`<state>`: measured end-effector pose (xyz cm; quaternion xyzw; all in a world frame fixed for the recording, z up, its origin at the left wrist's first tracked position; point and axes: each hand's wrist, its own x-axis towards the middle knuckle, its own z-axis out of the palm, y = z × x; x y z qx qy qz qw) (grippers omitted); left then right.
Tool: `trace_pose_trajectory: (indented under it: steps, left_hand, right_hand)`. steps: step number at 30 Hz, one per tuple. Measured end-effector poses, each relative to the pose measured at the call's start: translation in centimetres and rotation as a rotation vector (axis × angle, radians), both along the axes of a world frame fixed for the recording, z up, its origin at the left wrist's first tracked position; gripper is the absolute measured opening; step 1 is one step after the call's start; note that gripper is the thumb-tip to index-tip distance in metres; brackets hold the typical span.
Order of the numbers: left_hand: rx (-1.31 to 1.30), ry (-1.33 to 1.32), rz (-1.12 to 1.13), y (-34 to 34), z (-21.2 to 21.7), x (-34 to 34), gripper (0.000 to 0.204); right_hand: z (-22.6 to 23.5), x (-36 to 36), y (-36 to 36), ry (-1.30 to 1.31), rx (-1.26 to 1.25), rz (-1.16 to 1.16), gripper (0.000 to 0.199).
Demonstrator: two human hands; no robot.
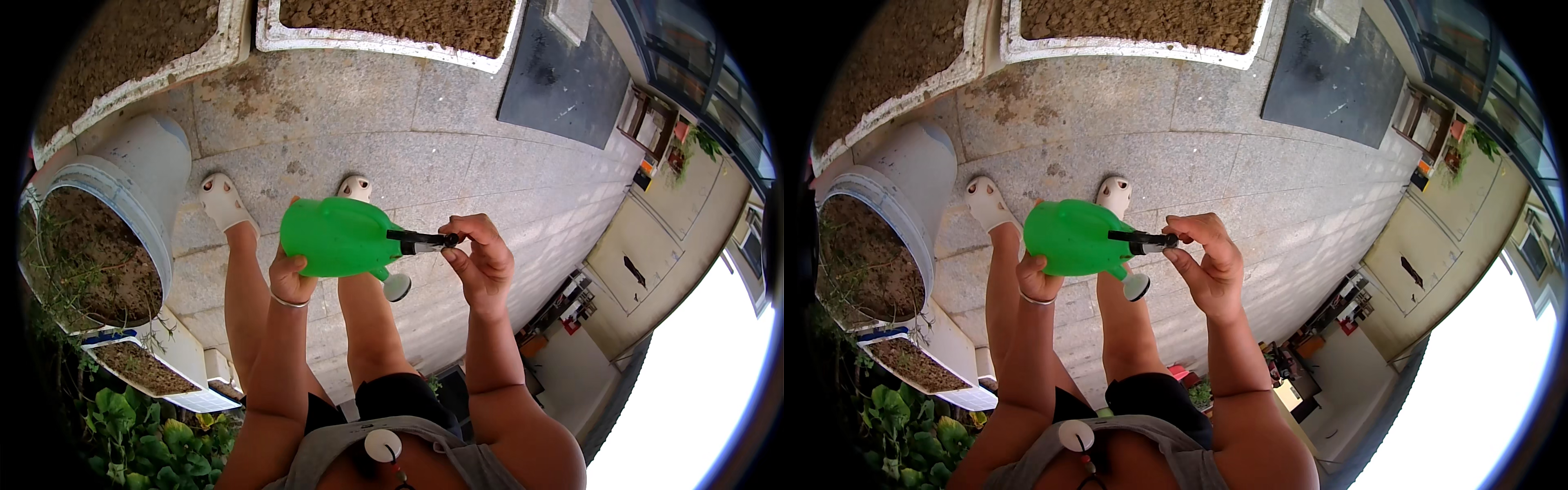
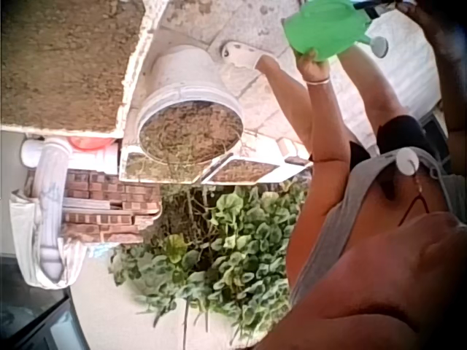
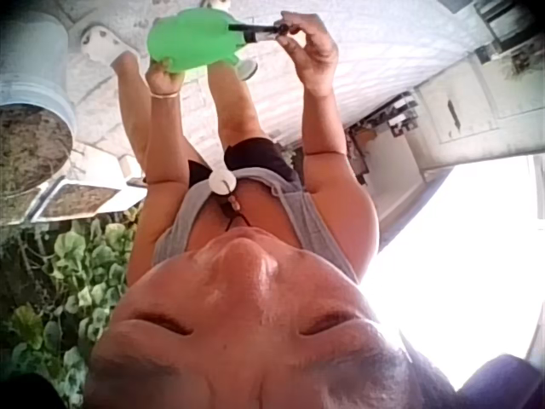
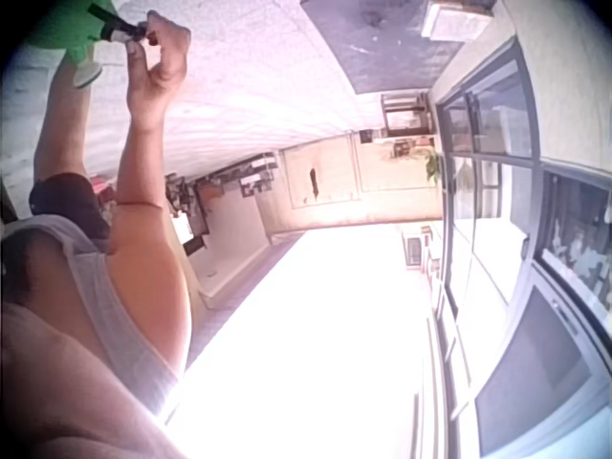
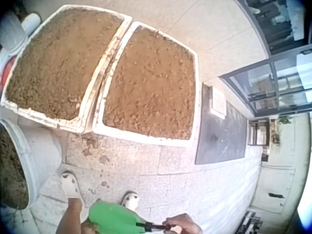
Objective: The person waters soil in several white rectangular planters using a green spray bottle. They walk to a stone sink to refill the bottle with water from a tap, then return to the planters to continue spraying the soil.
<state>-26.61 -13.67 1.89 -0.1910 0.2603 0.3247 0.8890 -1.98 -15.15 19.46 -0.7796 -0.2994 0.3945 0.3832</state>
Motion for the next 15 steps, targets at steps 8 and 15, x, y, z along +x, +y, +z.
trace_pose_trajectory:
  steps: [8, 15]
  left_hand:
    - [-0.196, -0.028, -0.042, -0.1, 0.3, 0.3, 0.085]
    - [-0.265, 0.008, -0.11, -1.1, -0.4, -0.5, 0.057]
  right_hand:
    - [-0.5, 0.4, -0.3, -0.179, 0.055, 0.257, 0.035]
    - [-1.2, -0.8, -1.0, 0.05, -0.113, 0.025, 0.043]
